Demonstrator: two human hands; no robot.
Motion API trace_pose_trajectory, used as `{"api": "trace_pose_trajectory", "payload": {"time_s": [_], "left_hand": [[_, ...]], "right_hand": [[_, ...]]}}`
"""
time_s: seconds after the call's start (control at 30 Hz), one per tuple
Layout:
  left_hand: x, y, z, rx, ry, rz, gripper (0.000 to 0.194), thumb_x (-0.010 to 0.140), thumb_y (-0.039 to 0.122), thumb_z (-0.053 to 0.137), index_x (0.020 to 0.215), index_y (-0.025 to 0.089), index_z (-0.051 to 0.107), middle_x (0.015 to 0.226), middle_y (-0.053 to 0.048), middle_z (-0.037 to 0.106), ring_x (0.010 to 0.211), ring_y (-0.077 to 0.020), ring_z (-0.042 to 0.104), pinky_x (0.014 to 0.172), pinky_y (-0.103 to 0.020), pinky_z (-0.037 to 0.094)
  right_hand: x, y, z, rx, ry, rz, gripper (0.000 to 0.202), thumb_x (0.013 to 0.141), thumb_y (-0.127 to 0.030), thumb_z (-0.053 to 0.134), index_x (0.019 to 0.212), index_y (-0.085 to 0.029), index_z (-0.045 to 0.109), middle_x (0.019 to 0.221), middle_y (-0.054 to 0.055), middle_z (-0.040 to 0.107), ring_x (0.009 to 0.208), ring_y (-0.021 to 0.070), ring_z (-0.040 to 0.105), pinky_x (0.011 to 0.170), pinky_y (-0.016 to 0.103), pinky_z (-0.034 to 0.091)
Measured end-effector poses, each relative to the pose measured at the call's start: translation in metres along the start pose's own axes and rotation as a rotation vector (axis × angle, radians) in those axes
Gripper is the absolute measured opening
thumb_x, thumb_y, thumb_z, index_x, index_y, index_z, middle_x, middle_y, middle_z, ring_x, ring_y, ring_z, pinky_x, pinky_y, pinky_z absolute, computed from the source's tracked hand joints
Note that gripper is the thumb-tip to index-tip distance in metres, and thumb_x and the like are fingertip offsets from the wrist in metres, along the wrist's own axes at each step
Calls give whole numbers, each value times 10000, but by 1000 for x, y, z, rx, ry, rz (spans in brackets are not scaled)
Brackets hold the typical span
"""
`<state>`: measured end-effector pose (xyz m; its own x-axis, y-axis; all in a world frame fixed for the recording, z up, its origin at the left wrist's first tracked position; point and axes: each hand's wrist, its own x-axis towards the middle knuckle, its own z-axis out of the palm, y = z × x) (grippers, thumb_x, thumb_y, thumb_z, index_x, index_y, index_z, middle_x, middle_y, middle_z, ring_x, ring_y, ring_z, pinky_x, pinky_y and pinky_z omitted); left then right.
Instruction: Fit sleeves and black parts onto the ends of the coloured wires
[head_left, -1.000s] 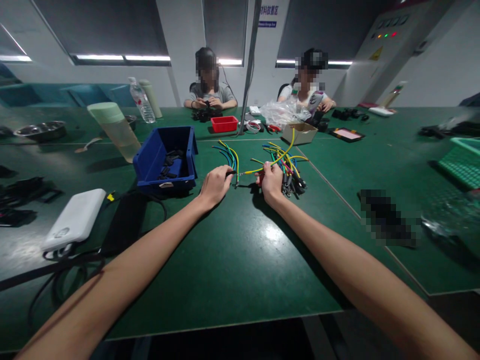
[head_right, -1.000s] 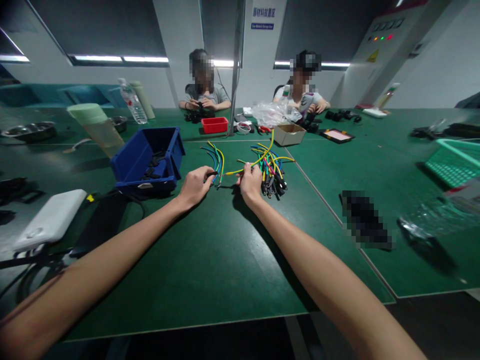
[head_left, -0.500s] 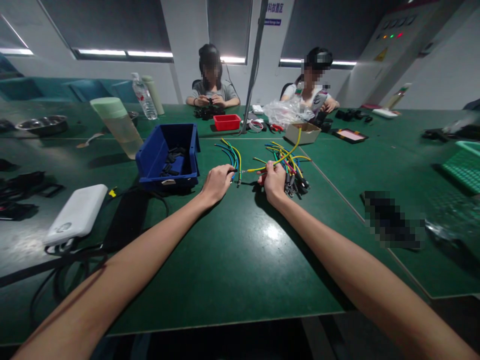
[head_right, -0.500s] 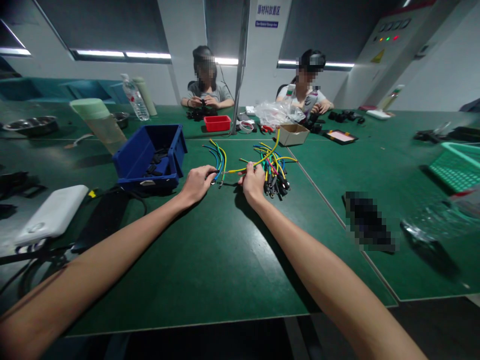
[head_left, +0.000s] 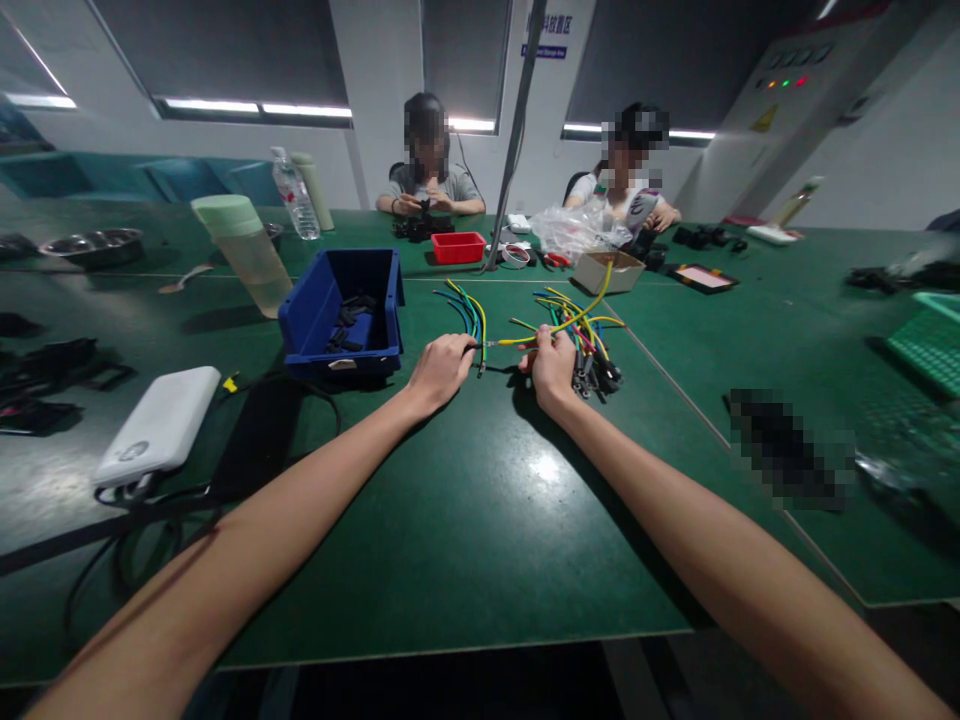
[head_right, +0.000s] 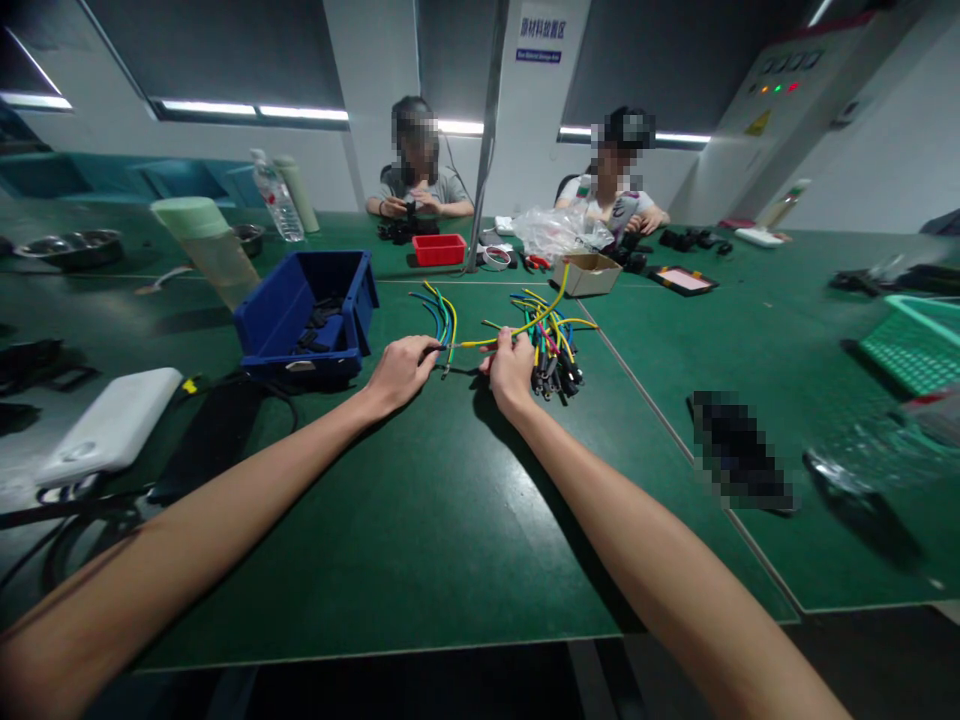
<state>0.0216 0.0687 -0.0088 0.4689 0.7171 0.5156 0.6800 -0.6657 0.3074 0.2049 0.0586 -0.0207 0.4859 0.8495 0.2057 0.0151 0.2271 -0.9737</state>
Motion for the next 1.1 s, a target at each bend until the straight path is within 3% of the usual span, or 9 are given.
{"api": "trace_pose_trajectory", "payload": {"time_s": [1.1], "left_hand": [[0,2,-2,109,-49,-131,221,921,208,453,1060,197,624,1013,-66,683,917,-196,624,782,-299,471]], "right_hand": [[-1,-1,1,-18,-53,-25,303,849,-508,493,832,-210,443,583,-43,606,335,74,489,325,179,338]]}}
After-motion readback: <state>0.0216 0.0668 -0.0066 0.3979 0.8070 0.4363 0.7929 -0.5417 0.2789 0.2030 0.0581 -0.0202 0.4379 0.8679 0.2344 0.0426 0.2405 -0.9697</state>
